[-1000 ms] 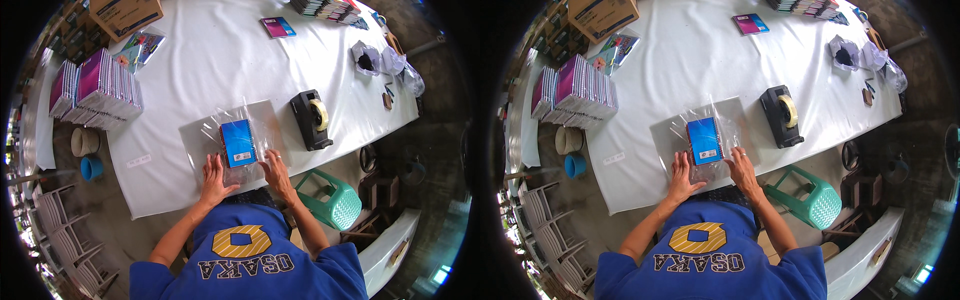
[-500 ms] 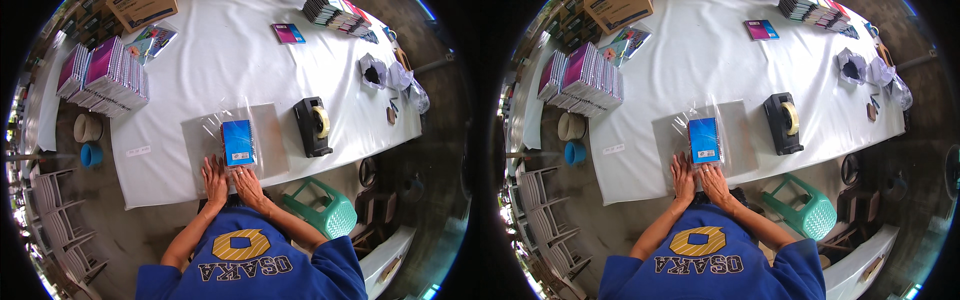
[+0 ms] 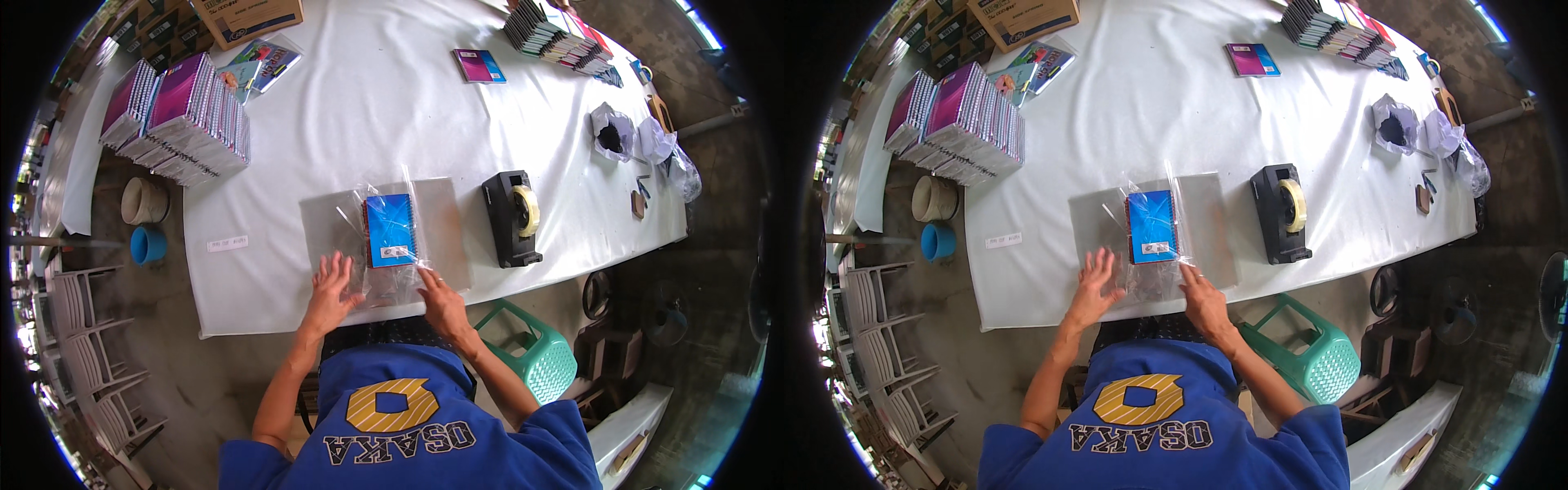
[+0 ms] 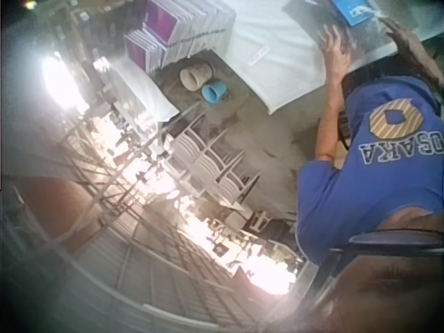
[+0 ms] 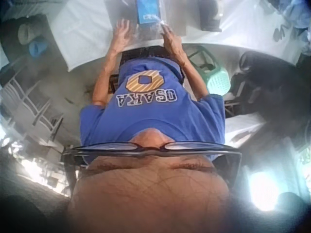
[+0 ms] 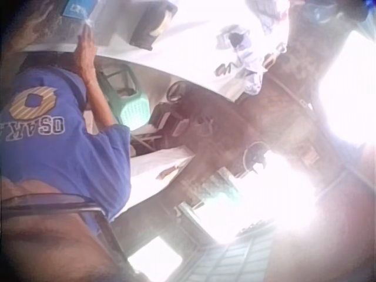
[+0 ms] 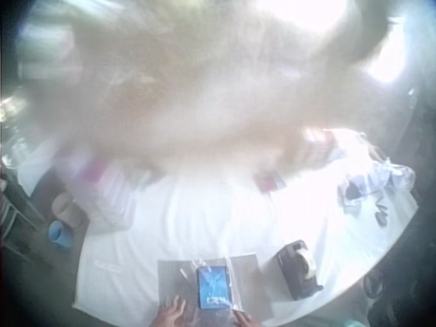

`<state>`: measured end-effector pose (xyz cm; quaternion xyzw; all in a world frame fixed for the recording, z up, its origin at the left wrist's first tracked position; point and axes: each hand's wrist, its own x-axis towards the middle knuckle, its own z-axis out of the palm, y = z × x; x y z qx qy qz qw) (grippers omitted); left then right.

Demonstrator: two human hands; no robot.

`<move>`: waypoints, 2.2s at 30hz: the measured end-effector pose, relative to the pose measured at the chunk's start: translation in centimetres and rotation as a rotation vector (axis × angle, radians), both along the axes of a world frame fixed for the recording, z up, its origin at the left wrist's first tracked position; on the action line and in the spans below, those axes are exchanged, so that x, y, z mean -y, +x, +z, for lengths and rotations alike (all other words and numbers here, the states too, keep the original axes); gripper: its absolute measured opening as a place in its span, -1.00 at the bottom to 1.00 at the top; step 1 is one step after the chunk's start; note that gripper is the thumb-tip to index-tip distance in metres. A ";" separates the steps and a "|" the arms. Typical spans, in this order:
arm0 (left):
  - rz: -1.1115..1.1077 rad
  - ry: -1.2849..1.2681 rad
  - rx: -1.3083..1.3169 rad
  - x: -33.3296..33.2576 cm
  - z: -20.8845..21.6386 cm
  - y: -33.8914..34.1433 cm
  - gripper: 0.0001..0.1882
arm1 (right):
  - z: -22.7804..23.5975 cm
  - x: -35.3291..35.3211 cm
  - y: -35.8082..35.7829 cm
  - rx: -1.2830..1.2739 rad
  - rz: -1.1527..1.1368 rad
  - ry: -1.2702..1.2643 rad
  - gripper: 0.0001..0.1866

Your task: The person places spiral notebooks into plastic bags, seals them using a tape dispenser, and organizes the packed items into color-coded stacks on a long table.

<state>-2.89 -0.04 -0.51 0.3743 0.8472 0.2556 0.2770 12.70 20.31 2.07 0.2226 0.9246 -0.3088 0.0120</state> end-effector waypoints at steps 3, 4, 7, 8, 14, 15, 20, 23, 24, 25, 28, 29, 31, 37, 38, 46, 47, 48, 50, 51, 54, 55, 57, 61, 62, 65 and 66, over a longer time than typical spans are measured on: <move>0.132 0.200 -0.116 -3.2 0.3 -2.4 -0.41 | 0.0 -1.3 1.0 -0.086 -0.071 -0.074 -0.65; 0.137 0.200 -0.117 -4.3 0.0 -2.9 -0.41 | 0.3 -1.4 0.8 -0.065 -0.082 -0.045 -0.68; 0.144 -0.010 -0.241 -6.4 -0.9 -3.9 -0.40 | 4.1 -1.1 -3.4 -0.294 -0.140 -0.105 -0.76; 0.135 -0.006 -0.241 -6.9 -1.0 -3.8 -0.40 | 3.9 -1.5 -4.8 -0.296 -0.148 -0.100 -0.76; 0.246 0.041 -0.162 -8.4 -0.5 -3.8 -0.32 | 1.5 -2.0 -11.1 -0.415 -0.034 0.032 -0.81; 0.227 -0.008 -0.161 -8.8 -0.4 -3.9 -0.30 | 1.3 -2.0 -11.2 -0.345 -0.101 0.123 -0.78; 0.278 -0.065 -0.019 -9.1 -0.7 -4.3 -0.25 | 0.1 -3.2 -11.2 -0.258 -0.206 0.166 -0.75; 0.278 -0.043 -0.032 -9.3 -0.7 -5.2 -0.23 | -1.2 -5.1 -12.1 -0.251 -0.223 0.076 -0.72; 0.252 -0.050 -0.044 -9.7 -0.6 -5.7 -0.24 | -2.0 -6.0 -12.3 -0.184 -0.198 0.024 -0.68; 0.223 -0.062 -0.052 -9.9 -0.7 -5.9 -0.25 | -2.8 -6.6 -12.4 -0.182 -0.202 0.024 -0.68; 0.150 -0.104 -0.057 -10.6 -1.0 -6.0 -0.28 | -3.9 -7.8 -12.5 -0.138 -0.184 -0.071 -0.62; 0.146 -0.105 -0.057 -10.6 -0.9 -5.7 -0.28 | -4.0 -8.0 -12.1 -0.162 -0.170 -0.116 -0.58; 0.189 0.026 -0.121 -9.7 -0.8 -4.6 -0.36 | -3.1 -8.0 -11.4 -0.188 -0.154 -0.168 -0.53; 0.326 0.701 0.677 -6.4 0.2 -3.0 0.05 | 0.4 -6.2 -7.8 -0.534 -0.057 -0.988 -0.07; 0.286 0.689 0.639 -6.2 1.0 -2.9 0.08 | 0.7 -5.8 -7.4 -0.532 -0.061 -0.991 -0.07; 0.263 0.758 0.474 -6.6 0.8 -2.5 -0.02 | -1.1 -6.3 -7.7 -0.656 0.126 -0.957 -0.11; 0.279 0.853 0.502 -6.7 1.4 -2.1 0.02 | -0.6 -6.6 -7.3 -0.660 0.140 -0.911 -0.10; 0.287 0.849 0.505 -6.2 2.2 -2.1 0.02 | -0.1 -6.8 -6.9 -0.663 0.155 -0.864 -0.09; 0.186 0.837 -0.023 -5.8 5.3 -2.8 0.08 | 0.9 -7.0 -6.1 -0.685 0.099 -0.885 -0.14; 0.191 0.907 -0.018 -6.0 5.8 -2.8 -0.12 | 1.2 -7.2 -6.0 -0.698 0.117 -0.842 -0.22; -0.265 0.442 -0.561 -6.7 9.7 -4.4 -0.49 | 1.5 -7.6 -5.6 -0.666 0.187 -0.666 -0.40; -0.229 0.434 -0.533 -7.4 10.4 -4.2 -0.76 | 1.7 -7.5 -5.9 -0.626 0.262 -0.544 -0.48; -0.173 0.426 -0.575 -7.8 10.2 -3.8 -0.77 | 2.1 -6.7 -6.4 -0.632 0.267 -0.504 -0.50; 0.024 0.444 -0.622 -8.5 10.1 -2.7 -0.79 | 3.2 -4.3 -7.1 -0.642 0.178 -0.418 -0.52; 0.023 0.445 -0.622 -8.5 10.0 -2.5 -0.79 | 3.0 -3.9 -7.2 -0.643 0.177 -0.417 -0.52; 0.111 0.604 -0.527 -7.5 9.2 -1.8 -0.77 | 1.7 -3.4 -7.2 -0.680 0.065 -0.385 -0.61; 0.304 0.801 -0.283 -6.6 8.8 -1.5 -0.75 | 1.3 -3.5 -7.1 -0.699 0.075 -0.363 -0.66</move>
